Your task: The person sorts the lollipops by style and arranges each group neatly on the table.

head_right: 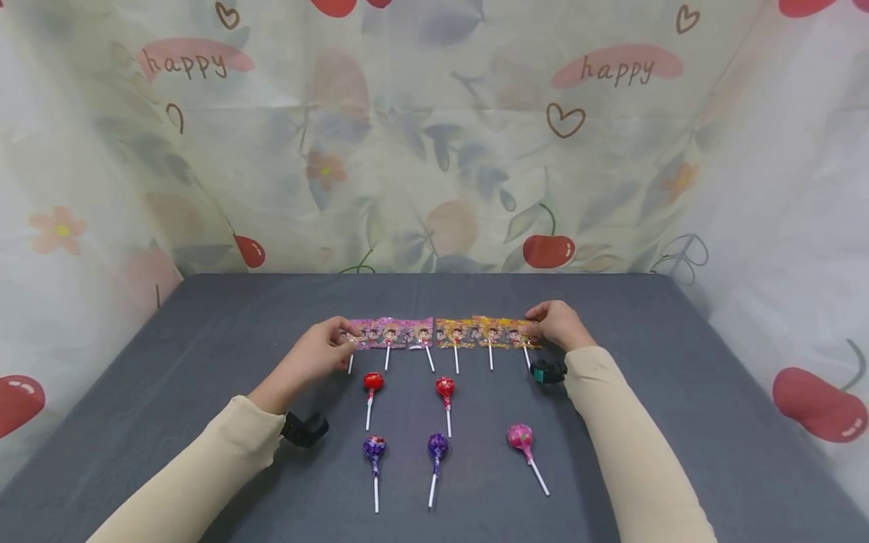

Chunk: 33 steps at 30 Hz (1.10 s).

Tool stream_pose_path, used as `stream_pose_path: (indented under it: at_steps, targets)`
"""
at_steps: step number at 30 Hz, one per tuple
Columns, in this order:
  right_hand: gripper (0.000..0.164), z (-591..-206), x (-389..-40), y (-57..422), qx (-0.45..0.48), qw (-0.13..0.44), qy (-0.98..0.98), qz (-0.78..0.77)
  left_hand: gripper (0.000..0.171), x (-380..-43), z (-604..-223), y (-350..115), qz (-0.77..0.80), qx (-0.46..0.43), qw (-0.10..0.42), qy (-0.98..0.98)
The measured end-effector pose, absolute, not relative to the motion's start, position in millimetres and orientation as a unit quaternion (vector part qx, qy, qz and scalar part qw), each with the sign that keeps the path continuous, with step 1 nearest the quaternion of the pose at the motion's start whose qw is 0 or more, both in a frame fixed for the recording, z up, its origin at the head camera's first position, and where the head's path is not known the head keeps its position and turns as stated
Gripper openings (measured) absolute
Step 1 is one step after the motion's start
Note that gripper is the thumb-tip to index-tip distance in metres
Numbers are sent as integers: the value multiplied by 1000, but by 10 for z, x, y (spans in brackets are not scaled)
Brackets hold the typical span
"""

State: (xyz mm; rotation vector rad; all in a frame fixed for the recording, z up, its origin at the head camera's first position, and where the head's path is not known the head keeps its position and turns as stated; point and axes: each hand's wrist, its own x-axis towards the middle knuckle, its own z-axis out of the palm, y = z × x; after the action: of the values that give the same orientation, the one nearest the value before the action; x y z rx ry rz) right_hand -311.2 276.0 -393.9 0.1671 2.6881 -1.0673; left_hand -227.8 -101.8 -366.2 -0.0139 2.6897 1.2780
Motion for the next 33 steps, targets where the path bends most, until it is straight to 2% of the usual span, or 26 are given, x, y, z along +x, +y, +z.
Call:
stream_pose_path:
  at_steps: [8, 15, 20, 33]
  targets:
    - [40, -3945, -3117, 2758, 55, 122, 922, -363, 21, -2130, -3760, -901, 355, 53, 138, 923]
    - [40, -3937, -3121, 2767, 58, 126, 921, -364, 15, -2095, -3821, -855, 332, 75, 122, 932]
    - [41, -3928, -3121, 2771, 60, 132, 919, -366, 13, -2080, -3811, -858, 337, 65, 125, 931]
    - [42, -3940, -3127, 2765, 62, 132, 920, -364, 13, -2004, -3732, -962, 316, 36, 175, 932]
